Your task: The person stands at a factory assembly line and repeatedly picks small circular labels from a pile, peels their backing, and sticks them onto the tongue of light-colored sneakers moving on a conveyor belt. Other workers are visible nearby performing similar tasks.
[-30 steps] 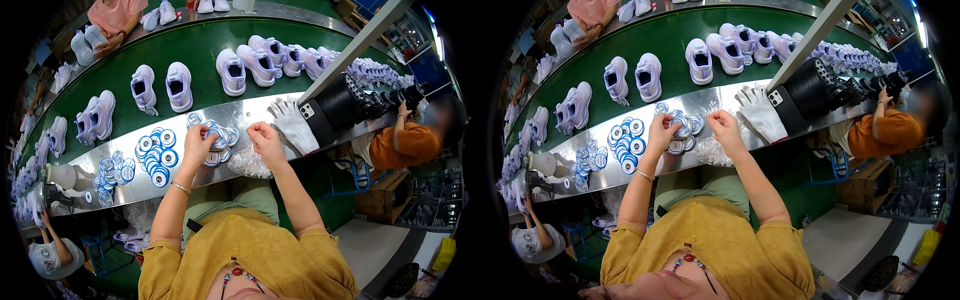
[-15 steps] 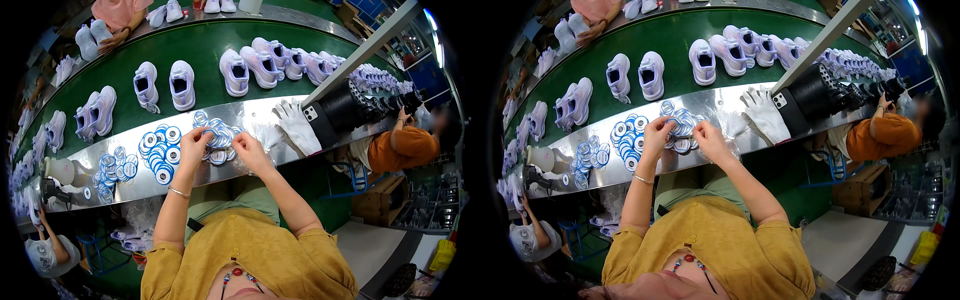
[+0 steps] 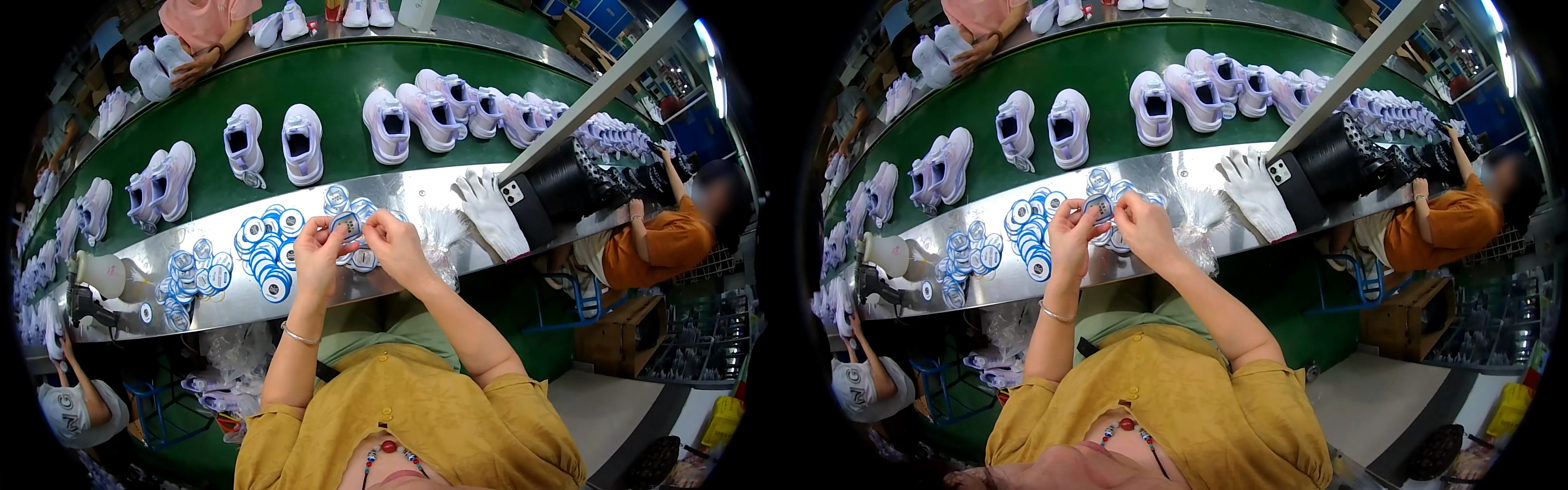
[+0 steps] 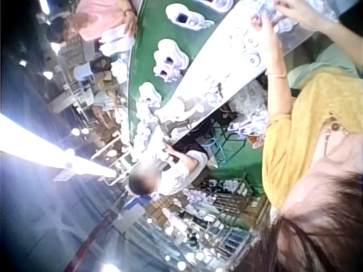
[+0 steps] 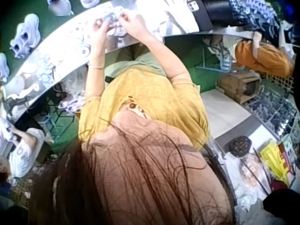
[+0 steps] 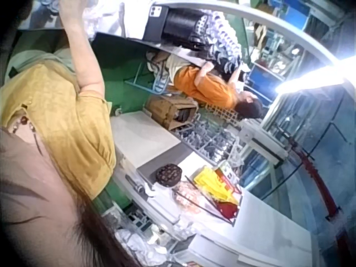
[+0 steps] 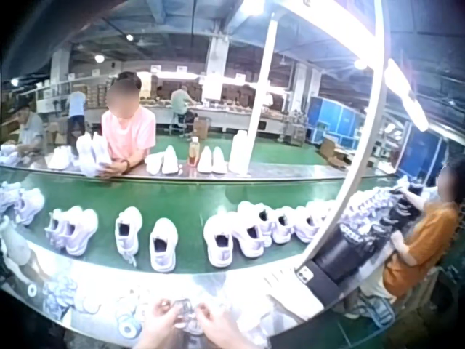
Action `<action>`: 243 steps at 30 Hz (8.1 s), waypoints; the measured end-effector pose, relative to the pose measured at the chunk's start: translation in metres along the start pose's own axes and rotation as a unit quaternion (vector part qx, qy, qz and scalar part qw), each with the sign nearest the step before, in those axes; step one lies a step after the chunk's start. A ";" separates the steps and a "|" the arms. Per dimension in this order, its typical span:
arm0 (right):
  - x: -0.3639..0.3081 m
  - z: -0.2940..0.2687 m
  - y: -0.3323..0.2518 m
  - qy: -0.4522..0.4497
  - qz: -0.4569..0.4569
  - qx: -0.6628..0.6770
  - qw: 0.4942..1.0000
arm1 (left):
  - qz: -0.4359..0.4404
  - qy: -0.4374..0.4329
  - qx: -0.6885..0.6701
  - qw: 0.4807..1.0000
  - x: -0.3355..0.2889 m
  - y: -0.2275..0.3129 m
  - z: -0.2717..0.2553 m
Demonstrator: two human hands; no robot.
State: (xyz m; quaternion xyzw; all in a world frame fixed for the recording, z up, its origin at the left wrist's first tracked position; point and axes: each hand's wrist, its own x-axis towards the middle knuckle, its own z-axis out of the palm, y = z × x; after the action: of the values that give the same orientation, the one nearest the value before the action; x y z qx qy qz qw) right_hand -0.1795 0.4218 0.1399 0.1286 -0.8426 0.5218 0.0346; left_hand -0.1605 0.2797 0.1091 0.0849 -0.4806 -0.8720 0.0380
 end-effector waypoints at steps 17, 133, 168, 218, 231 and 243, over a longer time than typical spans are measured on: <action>-0.009 0.017 0.003 -0.020 -0.106 -0.092 0.990 | 0.000 -0.012 -0.091 0.996 -0.013 -0.009 -0.008; 0.148 -0.009 0.021 -0.025 -0.129 0.007 0.991 | 0.158 -0.072 0.197 0.965 0.140 0.009 0.034; 0.164 0.023 0.035 -0.121 -0.033 0.271 0.955 | 0.253 -0.067 0.342 0.902 0.138 0.033 -0.006; 0.047 -0.120 0.103 0.011 0.068 -0.325 0.943 | 0.386 -0.035 0.467 0.795 0.044 -0.005 0.044; 0.027 -0.121 0.109 0.261 -0.096 -0.127 0.952 | 0.337 -0.297 0.651 0.611 -0.016 -0.095 0.114; 0.038 -0.182 0.041 0.220 -0.083 0.261 0.936 | 0.359 -0.275 0.632 0.629 -0.021 -0.086 0.119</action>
State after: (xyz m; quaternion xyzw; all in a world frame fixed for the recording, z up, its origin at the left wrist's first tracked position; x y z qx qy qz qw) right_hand -0.2400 0.5937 0.1935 0.0852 -0.6341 0.7342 0.2272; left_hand -0.1604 0.4280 0.1015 -0.3351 -0.8944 -0.2548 0.1509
